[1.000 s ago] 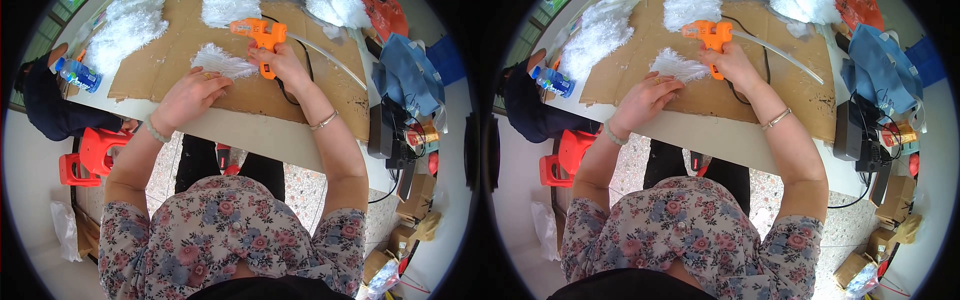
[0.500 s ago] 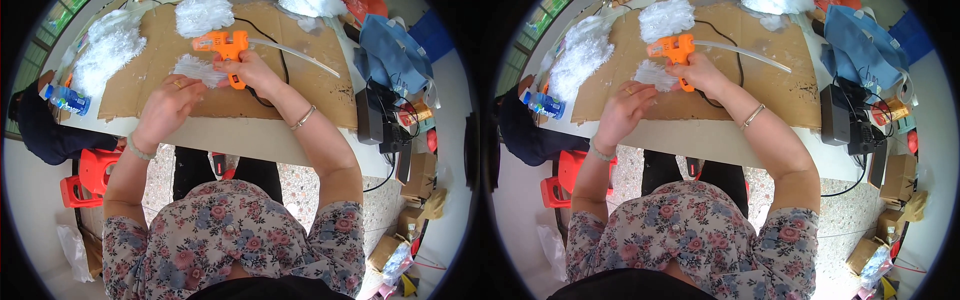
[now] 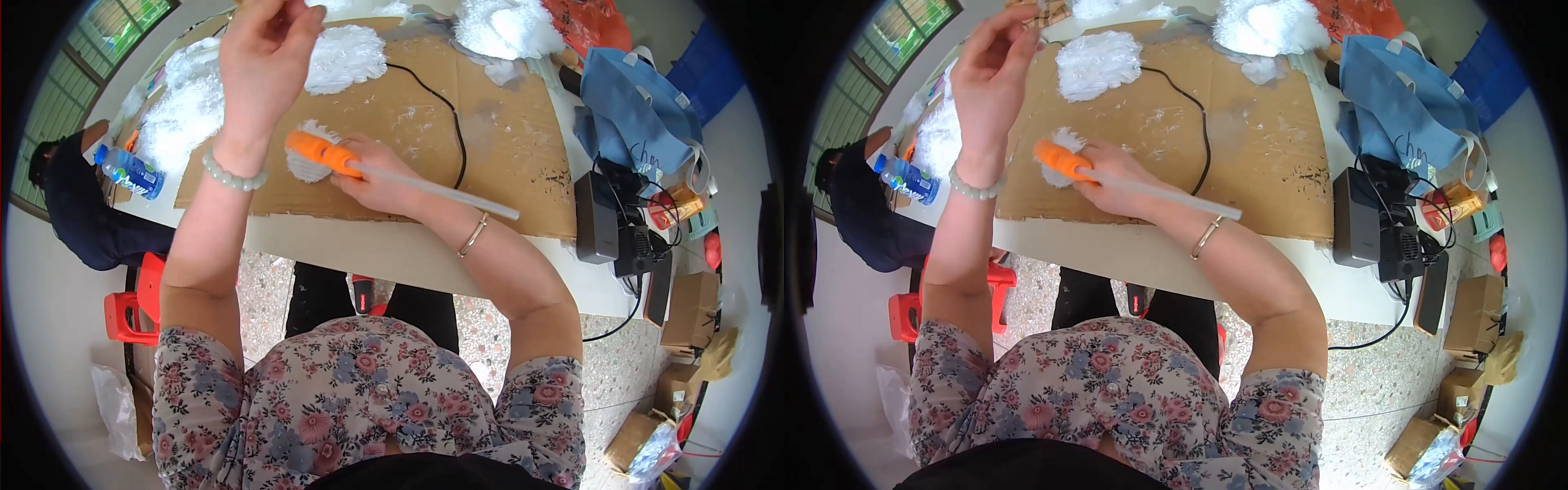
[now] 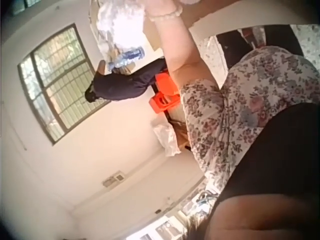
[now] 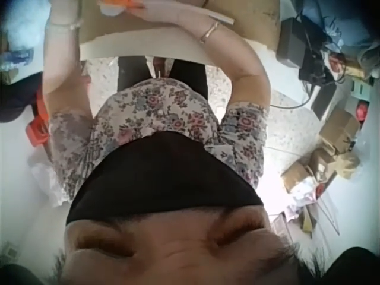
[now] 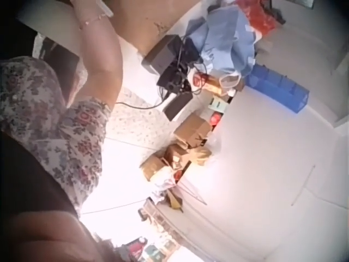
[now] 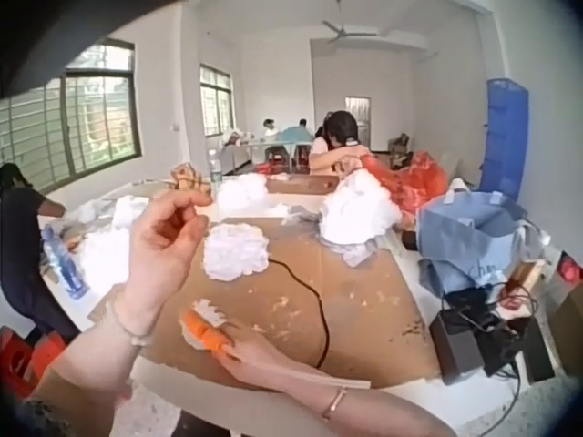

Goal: Apply hot glue to white stuffing materials to attach them to a base part, likely for a toy.

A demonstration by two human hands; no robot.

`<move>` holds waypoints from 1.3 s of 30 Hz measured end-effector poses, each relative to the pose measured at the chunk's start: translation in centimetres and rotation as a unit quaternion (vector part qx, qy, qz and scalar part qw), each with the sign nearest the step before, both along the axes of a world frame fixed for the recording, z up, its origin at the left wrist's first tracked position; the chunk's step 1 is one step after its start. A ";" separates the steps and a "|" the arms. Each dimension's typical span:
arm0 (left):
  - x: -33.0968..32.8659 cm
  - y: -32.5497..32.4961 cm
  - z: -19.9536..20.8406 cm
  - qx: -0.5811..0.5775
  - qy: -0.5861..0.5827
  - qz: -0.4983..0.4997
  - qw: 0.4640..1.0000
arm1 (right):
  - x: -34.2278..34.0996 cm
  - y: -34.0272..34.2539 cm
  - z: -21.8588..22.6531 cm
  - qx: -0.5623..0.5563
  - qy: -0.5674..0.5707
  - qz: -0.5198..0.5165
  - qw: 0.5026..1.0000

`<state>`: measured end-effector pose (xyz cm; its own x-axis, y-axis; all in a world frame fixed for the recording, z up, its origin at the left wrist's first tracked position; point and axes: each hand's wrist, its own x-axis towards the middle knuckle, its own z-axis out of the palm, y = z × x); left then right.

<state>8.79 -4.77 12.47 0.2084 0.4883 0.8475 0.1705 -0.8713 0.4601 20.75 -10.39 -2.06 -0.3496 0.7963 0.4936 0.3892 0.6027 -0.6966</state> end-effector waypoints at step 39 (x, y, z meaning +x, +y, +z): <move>21.4 4.9 -7.7 -0.197 0.462 -0.165 0.849 | 1.2 -1.5 1.3 -0.055 0.058 0.081 0.993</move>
